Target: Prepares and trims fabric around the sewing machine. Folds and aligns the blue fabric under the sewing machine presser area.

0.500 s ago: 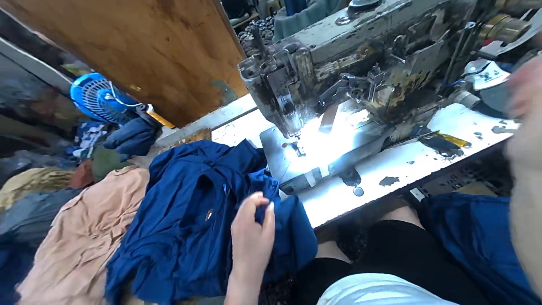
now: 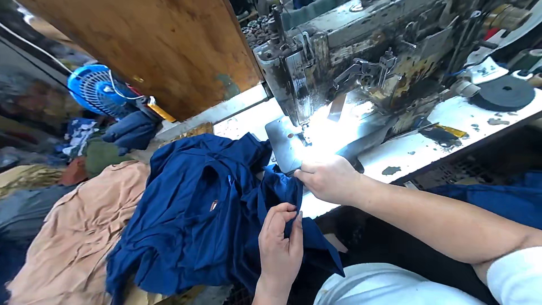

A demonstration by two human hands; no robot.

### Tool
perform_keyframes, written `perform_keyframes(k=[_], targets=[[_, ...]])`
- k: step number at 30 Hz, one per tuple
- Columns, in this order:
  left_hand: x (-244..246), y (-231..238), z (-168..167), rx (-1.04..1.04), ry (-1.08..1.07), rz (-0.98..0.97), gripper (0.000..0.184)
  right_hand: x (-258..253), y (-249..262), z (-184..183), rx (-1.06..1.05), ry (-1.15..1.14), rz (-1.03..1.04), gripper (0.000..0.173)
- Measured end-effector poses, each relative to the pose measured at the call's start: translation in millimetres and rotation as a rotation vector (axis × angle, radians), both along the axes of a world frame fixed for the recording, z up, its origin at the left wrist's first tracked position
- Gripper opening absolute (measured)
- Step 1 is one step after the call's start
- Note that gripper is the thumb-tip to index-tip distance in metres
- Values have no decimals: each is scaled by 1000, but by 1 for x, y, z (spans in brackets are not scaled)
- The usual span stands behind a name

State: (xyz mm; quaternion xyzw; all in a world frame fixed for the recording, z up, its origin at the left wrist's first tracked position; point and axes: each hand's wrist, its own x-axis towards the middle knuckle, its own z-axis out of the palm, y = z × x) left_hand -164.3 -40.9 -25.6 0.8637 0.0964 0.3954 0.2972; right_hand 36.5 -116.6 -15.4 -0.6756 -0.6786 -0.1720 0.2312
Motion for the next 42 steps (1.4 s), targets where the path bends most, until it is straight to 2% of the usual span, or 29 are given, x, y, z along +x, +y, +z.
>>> perform_keyframes(k=[1,3,5,6,8,10,11,12,13,15,19,24,29,35,39,42], targets=[[-1,0,-2,-27,-11,-37,8,-4,-6,-4,-27,52,8,25],[-4,2,-8,-16,26,-70,7,-17,-22,-10,-253,183,-3,26],[-8,9,-20,154,197,47,9,-18,-36,-12,-559,356,-27,31],[-9,15,-26,251,350,133,10,-12,-41,-17,-611,431,-35,34],[-9,25,-24,220,635,181,12,4,-54,-27,-523,504,-90,39],[-5,29,7,36,766,79,19,24,-63,-39,-370,489,-197,56],[0,30,24,-5,688,17,21,33,-67,-46,-319,485,-251,62],[11,29,39,-20,530,-47,20,41,-69,-55,-270,481,-289,62],[27,29,54,-13,363,-94,19,46,-69,-63,-229,470,-314,58],[71,35,68,44,155,-54,19,48,-69,-75,-187,391,-318,46],[140,57,50,8,4,99,8,44,-71,-81,-131,336,-320,30],[157,54,30,22,-153,106,10,47,-72,-81,-123,342,-288,28],[161,53,29,-26,-185,128,10,48,-72,-80,-133,354,-284,27],[134,47,35,-329,48,-120,17,49,-73,-76,-150,434,-273,26],[113,31,35,-256,104,-34,16,50,-73,-71,-144,529,-272,24],[91,9,42,-453,65,-195,15,45,-76,-47,-104,681,-259,25]])
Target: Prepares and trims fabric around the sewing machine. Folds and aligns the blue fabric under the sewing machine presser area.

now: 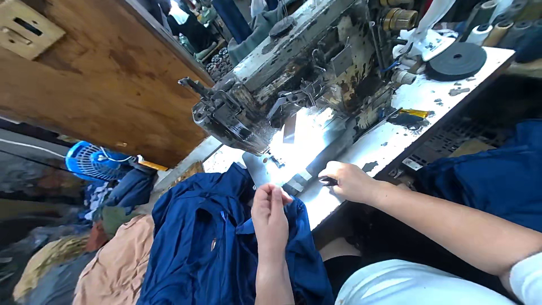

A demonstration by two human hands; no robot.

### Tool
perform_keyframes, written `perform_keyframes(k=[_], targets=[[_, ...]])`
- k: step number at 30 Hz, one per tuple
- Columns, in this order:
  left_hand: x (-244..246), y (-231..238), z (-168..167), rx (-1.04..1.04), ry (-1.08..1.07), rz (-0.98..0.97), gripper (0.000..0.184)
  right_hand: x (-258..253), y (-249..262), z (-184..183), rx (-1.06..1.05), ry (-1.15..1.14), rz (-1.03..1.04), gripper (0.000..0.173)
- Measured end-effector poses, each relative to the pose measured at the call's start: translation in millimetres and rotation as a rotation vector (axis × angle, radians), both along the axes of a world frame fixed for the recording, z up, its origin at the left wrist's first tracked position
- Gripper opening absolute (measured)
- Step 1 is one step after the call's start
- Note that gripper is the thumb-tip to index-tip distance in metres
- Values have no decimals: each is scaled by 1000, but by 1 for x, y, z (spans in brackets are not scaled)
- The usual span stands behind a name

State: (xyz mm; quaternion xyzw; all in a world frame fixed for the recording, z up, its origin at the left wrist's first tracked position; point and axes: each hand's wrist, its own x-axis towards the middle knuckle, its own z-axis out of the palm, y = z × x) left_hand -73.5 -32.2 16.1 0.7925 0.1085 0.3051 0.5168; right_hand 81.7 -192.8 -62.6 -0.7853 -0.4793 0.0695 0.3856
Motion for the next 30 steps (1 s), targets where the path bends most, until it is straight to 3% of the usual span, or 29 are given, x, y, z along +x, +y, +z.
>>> perform_keyframes(k=[2,4,7,8,10,12,14,16,19,22,25,27,30], targets=[[-16,-20,6,-198,-15,-153,12,-7,-5,34,-30,132,-4,25],[-27,-38,6,-236,70,-232,12,-10,-8,61,38,440,29,29],[-26,-55,-21,46,192,-184,13,-19,-4,75,241,1123,249,26],[-26,-56,-31,126,212,-175,14,-24,-4,73,286,1182,269,23],[-27,-50,-37,331,202,-124,15,-30,-10,63,314,998,194,19],[-23,-39,-30,606,41,-65,16,-30,-21,46,276,727,108,21],[-11,-30,-15,828,-75,-172,20,-34,-31,32,277,615,100,22],[2,-25,-2,1005,-57,-327,22,-40,-40,25,340,533,125,21],[9,-16,12,1049,20,-449,14,-33,-57,24,369,443,171,23],[7,0,24,1045,83,-427,15,-21,-67,20,310,431,157,24],[5,13,32,1109,123,-345,17,-6,-72,31,-134,345,26,29],[6,18,36,1133,141,-315,19,-1,-67,47,-393,325,-21,45],[9,16,44,1143,135,-301,19,-10,-60,66,-228,188,5,31]])
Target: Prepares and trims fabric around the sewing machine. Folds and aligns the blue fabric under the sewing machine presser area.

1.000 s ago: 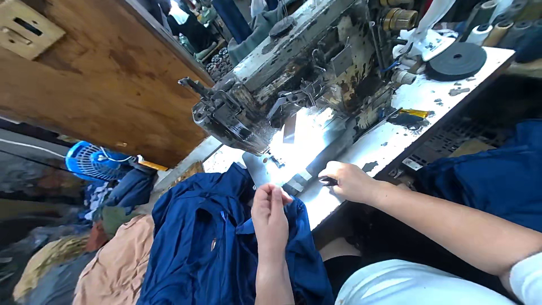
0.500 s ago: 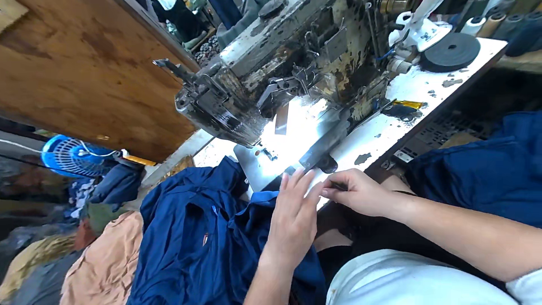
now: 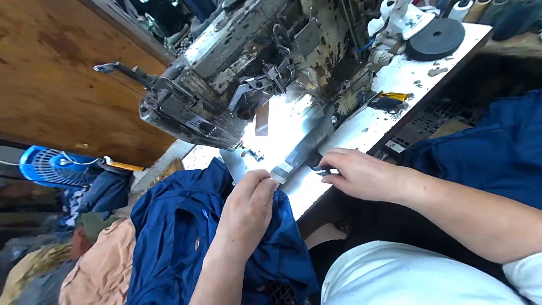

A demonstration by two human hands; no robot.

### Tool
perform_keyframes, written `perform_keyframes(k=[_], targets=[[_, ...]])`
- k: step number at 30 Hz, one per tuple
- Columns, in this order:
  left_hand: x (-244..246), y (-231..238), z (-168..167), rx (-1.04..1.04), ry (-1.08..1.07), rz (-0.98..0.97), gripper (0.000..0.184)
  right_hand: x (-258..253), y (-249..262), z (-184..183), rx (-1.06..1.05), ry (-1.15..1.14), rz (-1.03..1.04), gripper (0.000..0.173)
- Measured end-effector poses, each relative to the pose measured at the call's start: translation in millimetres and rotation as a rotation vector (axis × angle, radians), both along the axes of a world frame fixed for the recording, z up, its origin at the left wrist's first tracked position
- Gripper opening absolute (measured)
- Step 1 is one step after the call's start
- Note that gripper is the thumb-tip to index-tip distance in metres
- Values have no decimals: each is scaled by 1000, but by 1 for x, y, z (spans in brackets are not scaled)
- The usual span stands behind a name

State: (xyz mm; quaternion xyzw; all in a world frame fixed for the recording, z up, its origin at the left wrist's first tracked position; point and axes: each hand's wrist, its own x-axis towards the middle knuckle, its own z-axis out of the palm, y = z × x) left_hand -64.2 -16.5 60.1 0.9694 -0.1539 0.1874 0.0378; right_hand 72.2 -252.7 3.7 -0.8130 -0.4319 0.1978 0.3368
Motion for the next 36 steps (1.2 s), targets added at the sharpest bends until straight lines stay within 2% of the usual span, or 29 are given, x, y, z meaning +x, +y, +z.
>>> perform_keyframes(k=[2,7,11,13,16,18,21,24,26,28,32,36], targets=[[3,-4,2,5,-3,-8,19,-8,8,14,99,-48,72,29],[10,-14,2,17,6,-28,20,-14,29,37,25,-50,162,34],[7,-16,-5,-8,-25,2,20,-9,31,27,149,-80,220,29],[6,-17,-15,-52,-75,53,23,1,27,15,110,-79,237,29],[4,-27,-34,-244,-135,174,27,27,28,-21,-55,-205,237,30],[2,-34,-48,-448,-146,216,26,43,29,-49,-82,-330,209,30],[2,-42,-63,-733,-149,224,17,63,13,-72,-24,-392,85,39],[2,-37,-67,-1002,-174,252,11,90,-13,-86,86,-555,-109,22],[1,-31,-65,-1196,-159,313,12,117,-24,-87,-13,-604,-198,29],[1,-28,-60,-1353,-151,392,13,131,-28,-84,-147,-649,-199,28],[5,-28,-59,-1508,-186,431,11,136,-33,-74,-188,-806,-115,13],[7,-32,-56,-1621,-188,447,12,135,-54,-42,-236,-746,-107,15]])
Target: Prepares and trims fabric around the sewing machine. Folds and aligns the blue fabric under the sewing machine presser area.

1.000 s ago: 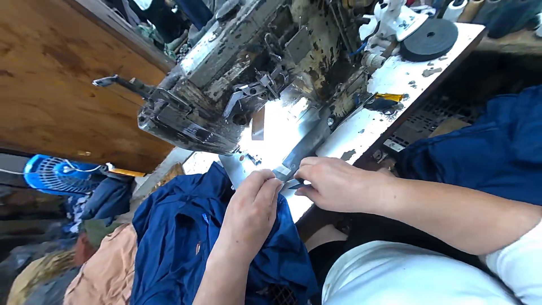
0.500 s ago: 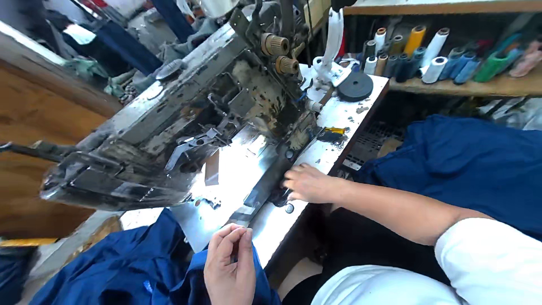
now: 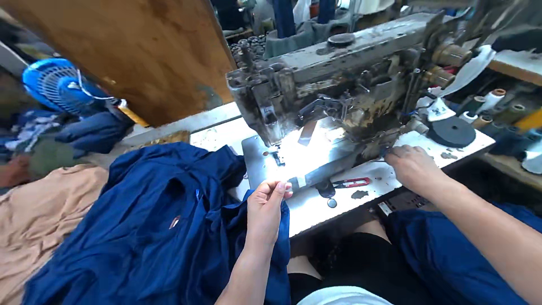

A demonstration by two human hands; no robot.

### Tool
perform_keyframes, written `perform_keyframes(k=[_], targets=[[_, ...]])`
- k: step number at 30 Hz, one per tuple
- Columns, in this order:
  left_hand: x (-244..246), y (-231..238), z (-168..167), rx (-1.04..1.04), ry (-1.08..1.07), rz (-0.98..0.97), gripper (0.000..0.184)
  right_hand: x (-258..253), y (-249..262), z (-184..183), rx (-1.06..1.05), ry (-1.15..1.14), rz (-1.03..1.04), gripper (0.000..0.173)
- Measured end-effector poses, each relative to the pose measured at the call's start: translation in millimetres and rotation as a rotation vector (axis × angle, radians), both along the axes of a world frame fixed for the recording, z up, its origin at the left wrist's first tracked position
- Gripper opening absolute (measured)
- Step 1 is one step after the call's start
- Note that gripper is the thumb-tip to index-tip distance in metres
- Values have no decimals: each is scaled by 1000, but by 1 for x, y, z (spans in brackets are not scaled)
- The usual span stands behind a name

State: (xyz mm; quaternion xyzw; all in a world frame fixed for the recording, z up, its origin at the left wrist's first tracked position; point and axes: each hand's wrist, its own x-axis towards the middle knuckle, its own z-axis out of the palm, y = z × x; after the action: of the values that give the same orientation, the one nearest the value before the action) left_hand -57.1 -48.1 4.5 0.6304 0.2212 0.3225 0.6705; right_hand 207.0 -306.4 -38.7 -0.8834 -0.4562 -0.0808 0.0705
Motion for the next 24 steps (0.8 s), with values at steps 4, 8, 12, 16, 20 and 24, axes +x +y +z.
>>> perform_keyframes(k=[4,8,12,16,20,24], targets=[[4,-6,4,-132,-61,-19,13,-44,-9,39,248,228,112,28],[15,-15,8,-299,-143,-32,13,-114,33,40,600,463,383,35],[24,-21,13,-456,-214,27,14,-145,86,28,799,564,415,27],[24,-22,16,-486,-260,47,16,-150,113,27,845,525,336,24],[23,-20,15,-469,-279,27,18,-151,120,28,847,510,331,24],[24,-20,9,-421,-308,1,16,-152,121,29,849,486,319,23]])
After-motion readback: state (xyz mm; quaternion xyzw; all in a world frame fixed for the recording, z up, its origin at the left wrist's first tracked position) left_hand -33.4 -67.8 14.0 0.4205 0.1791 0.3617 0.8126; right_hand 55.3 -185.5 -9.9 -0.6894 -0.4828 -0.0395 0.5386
